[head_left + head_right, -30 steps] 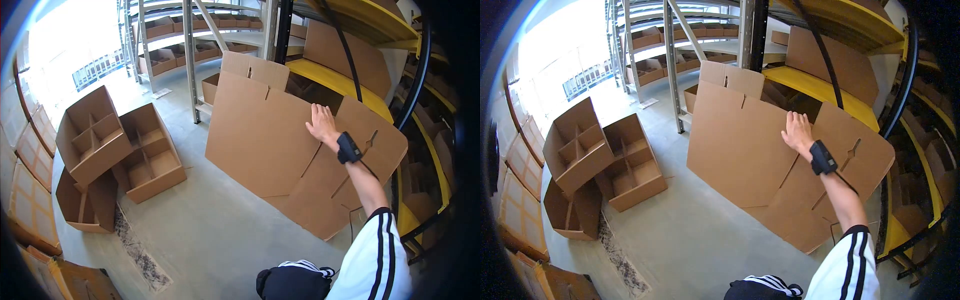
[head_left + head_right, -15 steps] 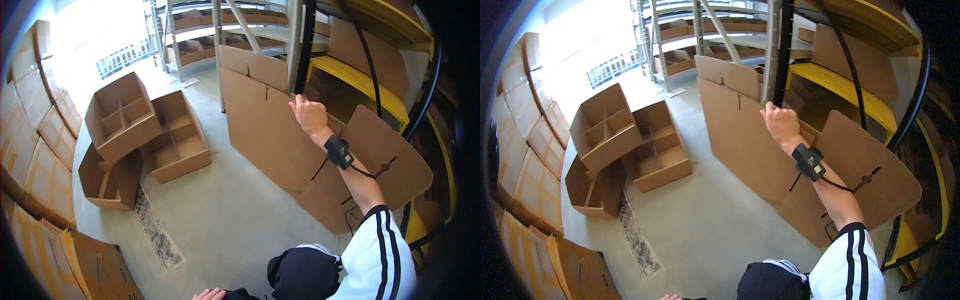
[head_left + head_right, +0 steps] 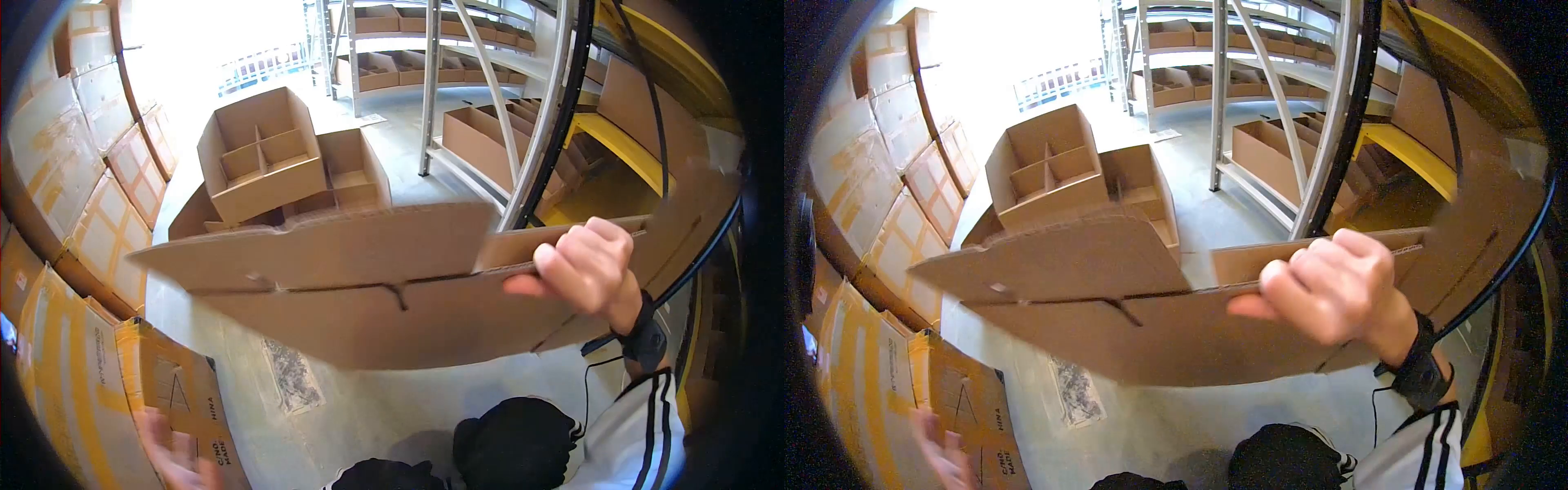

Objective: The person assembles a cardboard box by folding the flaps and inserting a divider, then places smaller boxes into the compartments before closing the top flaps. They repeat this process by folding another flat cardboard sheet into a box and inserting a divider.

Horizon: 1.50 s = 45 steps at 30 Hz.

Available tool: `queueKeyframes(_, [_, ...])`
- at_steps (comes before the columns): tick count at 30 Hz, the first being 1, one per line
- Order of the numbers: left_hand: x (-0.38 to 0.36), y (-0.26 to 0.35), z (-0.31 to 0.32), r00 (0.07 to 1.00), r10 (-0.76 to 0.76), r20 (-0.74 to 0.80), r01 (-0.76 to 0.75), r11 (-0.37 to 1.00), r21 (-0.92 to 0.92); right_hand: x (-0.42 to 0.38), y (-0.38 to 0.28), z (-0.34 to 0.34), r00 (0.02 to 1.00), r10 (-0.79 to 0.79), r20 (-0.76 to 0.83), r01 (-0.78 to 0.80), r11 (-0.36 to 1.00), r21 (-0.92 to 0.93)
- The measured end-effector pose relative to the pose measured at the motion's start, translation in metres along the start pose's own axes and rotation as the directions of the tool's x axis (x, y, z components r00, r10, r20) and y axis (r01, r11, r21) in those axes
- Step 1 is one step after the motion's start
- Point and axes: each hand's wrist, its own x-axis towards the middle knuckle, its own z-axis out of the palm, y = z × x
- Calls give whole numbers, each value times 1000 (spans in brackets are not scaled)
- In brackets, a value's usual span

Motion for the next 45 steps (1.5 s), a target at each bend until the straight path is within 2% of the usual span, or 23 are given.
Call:
queueKeyframes(2, [27, 6, -29, 946, 319, -54, -286, 902, 323, 19, -14, 1, 998, 2, -55, 5, 991, 133])
queueKeyframes(4, [53, 12, -64, 886, 463, -21, -412, 808, 421, 31, -29, 13, 986, -25, -167, 69, 962, 265])
queueKeyframes(8, [82, 26, -120, 720, 688, 93, -596, 544, 591, 56, -47, 44, 917, -15, -399, 176, 912, 370])
queueKeyframes(9, [79, 32, -126, 826, 561, -58, -466, 737, 490, 61, -49, 56, 912, -13, -409, 196, 892, 408])
queueKeyframes(12, [91, 37, -137, 856, 511, -73, -366, 700, 613, 74, -62, 89, 879, 33, -476, 208, 871, 445])
queueKeyframes(13, [93, 38, -124, 873, 472, -122, -319, 742, 590, 77, -66, 95, 871, 44, -489, 210, 867, 452])
queueKeyframes(16, [116, 25, -126, 861, 501, -91, -340, 699, 629, 75, -74, 99, 874, 71, -481, 189, 863, 469])
queueKeyframes(20, [130, 15, -118, 780, 606, -156, -322, 602, 731, 49, -63, 89, 917, 46, -397, 170, 854, 492])
queueKeyframes(22, [134, 11, -113, 750, 636, -179, -310, 578, 754, 31, -48, 73, 953, 56, -299, 103, 865, 491])
queueKeyframes(25, [131, 18, -95, 720, 683, -120, -377, 532, 758, 8, -33, 59, 976, 65, -207, 40, 883, 467])
queueKeyframes(27, [127, 29, -68, 646, 759, -82, -445, 462, 768, -5, -24, 51, 986, 75, -152, -1, 899, 437])
queueKeyframes(28, [123, 35, -52, 604, 795, -64, -475, 423, 771, -7, -15, 50, 976, 82, -199, 5, 916, 401])
queueKeyframes(31, [102, 62, -12, 634, 732, -249, -133, 421, 897, -22, 6, 47, 962, 113, -248, -16, 931, 366])
queueKeyframes(34, [116, 47, -37, 513, 818, -259, -270, 440, 856, -43, 14, 40, 977, 104, -186, -36, 940, 341])
queueKeyframes(38, [86, 37, -13, 389, 853, -349, -198, 447, 872, -76, 14, 43, 984, 148, -99, -96, 909, 406])
queueKeyframes(39, [78, 35, -5, 377, 882, -281, -208, 376, 903, -85, 16, 52, 979, 178, -101, -118, 894, 433])
queueKeyframes(42, [43, 32, 47, 541, 791, -286, -268, 484, 833, -101, 23, 69, 975, 221, 23, -206, 863, 462])
queueKeyframes(43, [37, 25, 48, 606, 759, -239, -356, 527, 771, -116, 24, 81, 974, 226, 23, -211, 862, 460])
queueKeyframes(45, [28, 25, 73, 719, 661, -216, -579, 741, 339, -120, 31, 86, 962, 272, -8, -235, 845, 481])
